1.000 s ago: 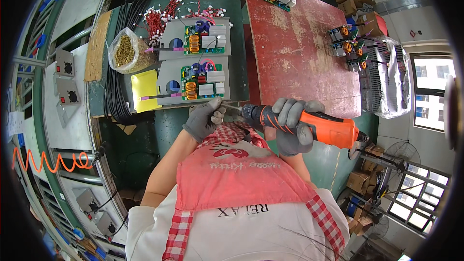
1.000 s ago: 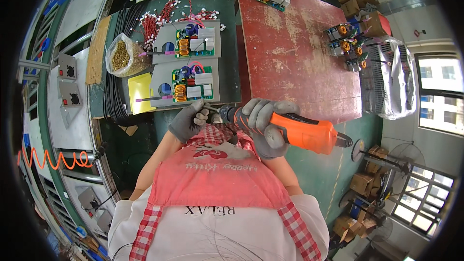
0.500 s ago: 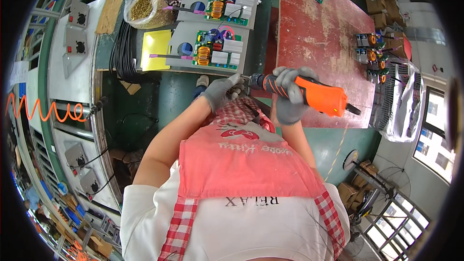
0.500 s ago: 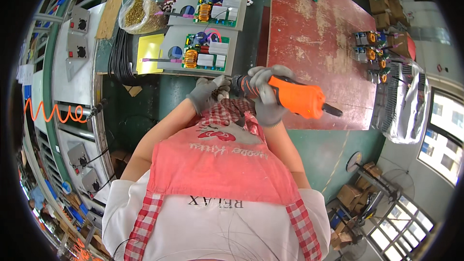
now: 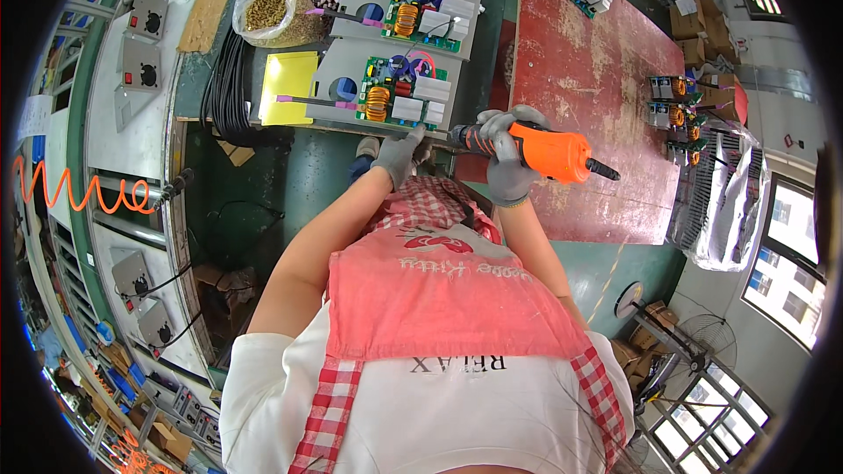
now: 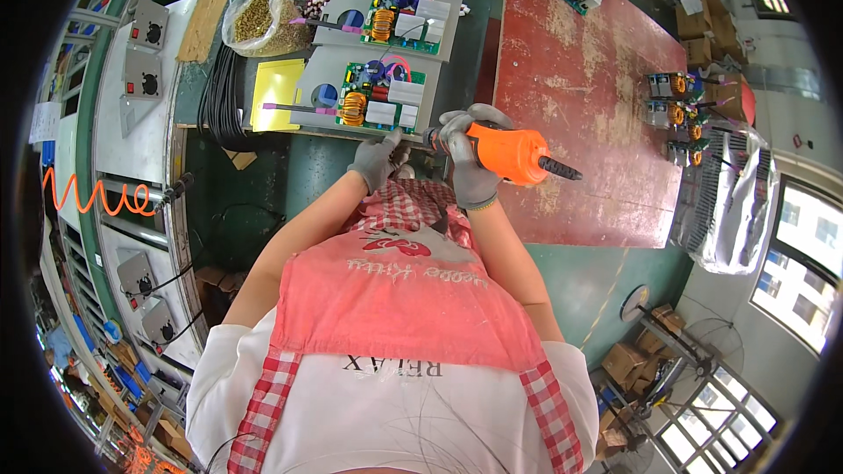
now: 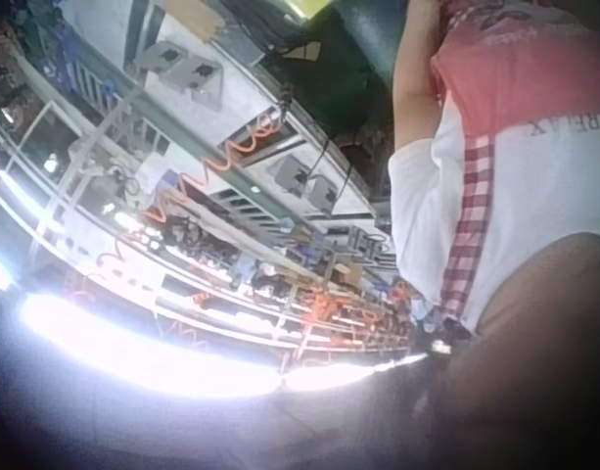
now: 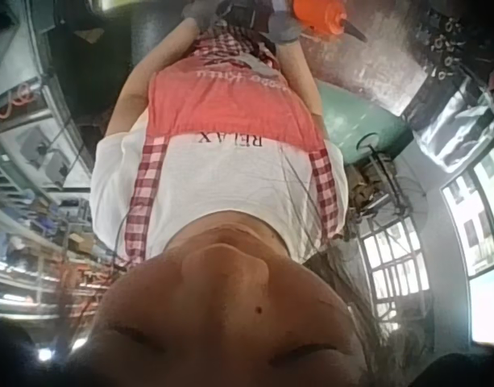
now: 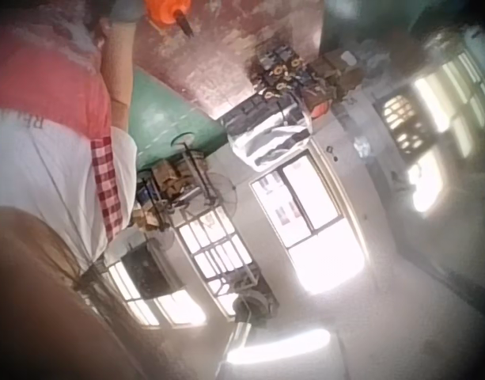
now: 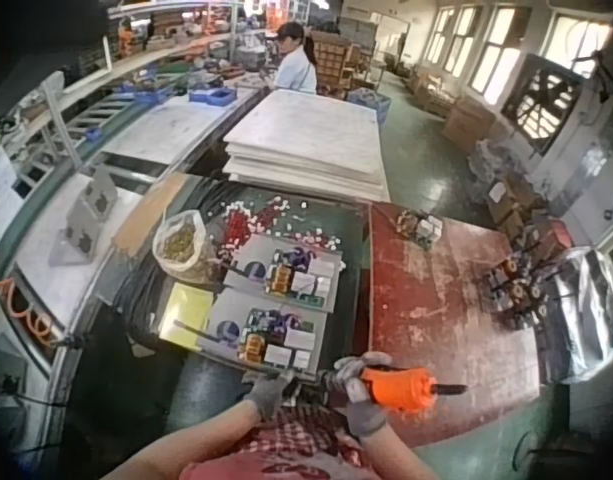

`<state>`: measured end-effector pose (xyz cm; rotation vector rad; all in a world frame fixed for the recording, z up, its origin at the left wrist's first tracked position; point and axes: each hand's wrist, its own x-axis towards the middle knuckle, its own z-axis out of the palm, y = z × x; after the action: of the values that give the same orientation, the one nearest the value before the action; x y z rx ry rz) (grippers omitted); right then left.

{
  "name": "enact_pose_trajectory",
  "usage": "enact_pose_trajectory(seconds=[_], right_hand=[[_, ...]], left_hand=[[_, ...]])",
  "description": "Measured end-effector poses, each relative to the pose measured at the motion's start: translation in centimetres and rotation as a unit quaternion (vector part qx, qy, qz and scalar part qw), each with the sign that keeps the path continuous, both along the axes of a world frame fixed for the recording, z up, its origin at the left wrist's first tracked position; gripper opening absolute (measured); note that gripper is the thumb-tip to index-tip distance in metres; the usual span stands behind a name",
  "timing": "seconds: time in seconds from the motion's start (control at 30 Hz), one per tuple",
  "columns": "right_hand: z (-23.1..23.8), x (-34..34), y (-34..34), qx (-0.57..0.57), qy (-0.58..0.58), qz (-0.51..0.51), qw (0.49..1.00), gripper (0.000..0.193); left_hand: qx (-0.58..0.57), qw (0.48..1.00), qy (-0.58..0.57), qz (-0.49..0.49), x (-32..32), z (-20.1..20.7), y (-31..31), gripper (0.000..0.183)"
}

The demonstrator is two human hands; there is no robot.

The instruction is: The person assembles electronic components on a workbench, using a cordless screwdriver to secure parts onto a circuit board and a pneumatic screwdriver to fasten screws into a metal enclosure. They handle wires, circuit boards, and metal casings, moving the assembled unit along the assembly line.

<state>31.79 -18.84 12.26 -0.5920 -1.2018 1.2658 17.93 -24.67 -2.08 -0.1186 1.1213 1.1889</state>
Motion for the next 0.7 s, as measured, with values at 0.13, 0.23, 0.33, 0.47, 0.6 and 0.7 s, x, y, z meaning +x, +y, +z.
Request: enact_pose_trajectory(seconds=[0.13,0.23,0.33,0.47,0.6,0.7], right_hand=[[0.2,0.0,0.0,-0.026,-0.004,0.003,1.0,0.041],[1.0,-0.9,0.0,-0.045,-0.017,0.015,0.999,0.037],[-0.2,-0.3,1.6,-0.018,0.002,0.178,0.984,0.038],[-0.3,-1.2,2.2,-0.072,-0.043,0.226,0.971,0.03],[0.4,-2.4,1.5,-0.061,-0.123,0.21,0.968,0.028],[0.3,-2.4,1.3,0.007,-0.209,0.237,0.949,0.032]], left_hand=[[-0.003,0.999,0.045,-0.018,0.5,0.8,0.4,0.022],[-0.025,0.999,0.043,-0.02,0.7,0.8,0.7,0.021],[-0.04,0.997,0.053,-0.04,0.8,0.6,0.8,0.02],[-0.041,0.996,0.068,-0.034,1.1,0.2,1.3,0.021],[-0.056,0.995,0.081,-0.009,1.3,0.6,1.4,0.022],[0.014,0.992,0.115,-0.052,1.4,-3.9,1.2,0.022]])
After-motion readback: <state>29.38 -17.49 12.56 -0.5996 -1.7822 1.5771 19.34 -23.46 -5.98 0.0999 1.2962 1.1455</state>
